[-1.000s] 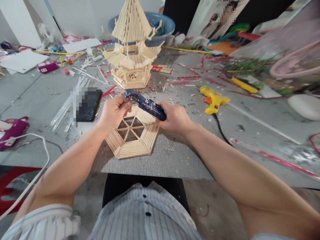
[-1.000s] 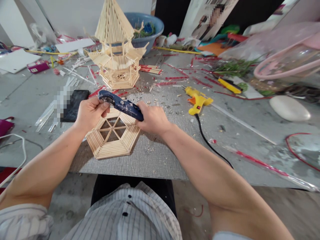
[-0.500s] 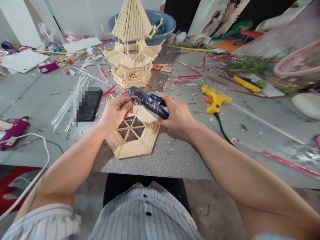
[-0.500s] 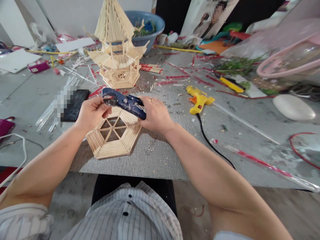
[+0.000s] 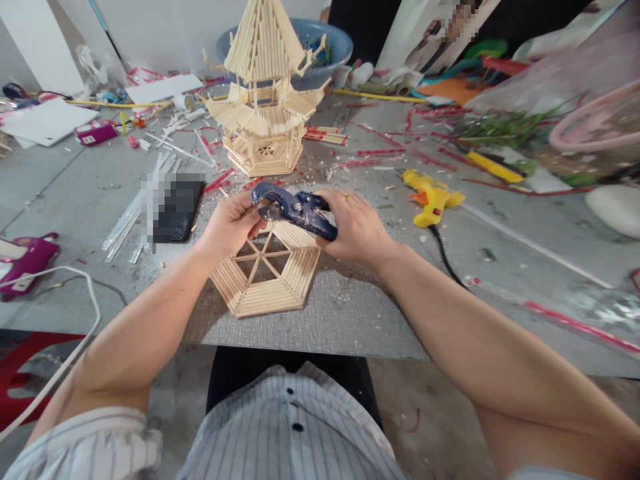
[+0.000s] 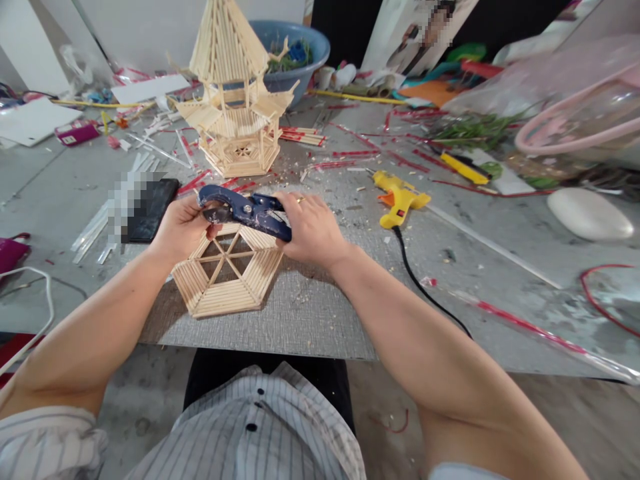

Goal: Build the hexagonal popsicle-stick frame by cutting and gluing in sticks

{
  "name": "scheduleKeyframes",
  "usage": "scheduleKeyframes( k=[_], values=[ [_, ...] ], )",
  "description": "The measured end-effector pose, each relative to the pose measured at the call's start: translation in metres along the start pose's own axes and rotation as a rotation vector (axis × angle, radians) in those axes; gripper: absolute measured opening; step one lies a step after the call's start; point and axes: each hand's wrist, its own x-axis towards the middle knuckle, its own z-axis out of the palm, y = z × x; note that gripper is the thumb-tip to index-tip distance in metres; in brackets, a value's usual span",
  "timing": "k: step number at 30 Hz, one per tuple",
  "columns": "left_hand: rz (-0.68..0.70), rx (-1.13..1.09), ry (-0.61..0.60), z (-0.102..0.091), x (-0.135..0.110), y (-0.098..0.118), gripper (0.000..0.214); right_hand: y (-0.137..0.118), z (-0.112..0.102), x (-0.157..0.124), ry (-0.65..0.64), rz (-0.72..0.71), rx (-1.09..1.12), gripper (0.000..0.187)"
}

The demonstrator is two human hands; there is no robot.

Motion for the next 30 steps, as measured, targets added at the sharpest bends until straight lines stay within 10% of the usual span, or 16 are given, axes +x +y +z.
scheduleKeyframes(
  k=[30],
  values=[
    [0.017, 0.077, 0.032, -0.0023, 0.0004, -0.0015, 0.030, -0.0005, -0.0006, 0.0002, -0.021, 0.007, -0.035, 0.060]
  ],
)
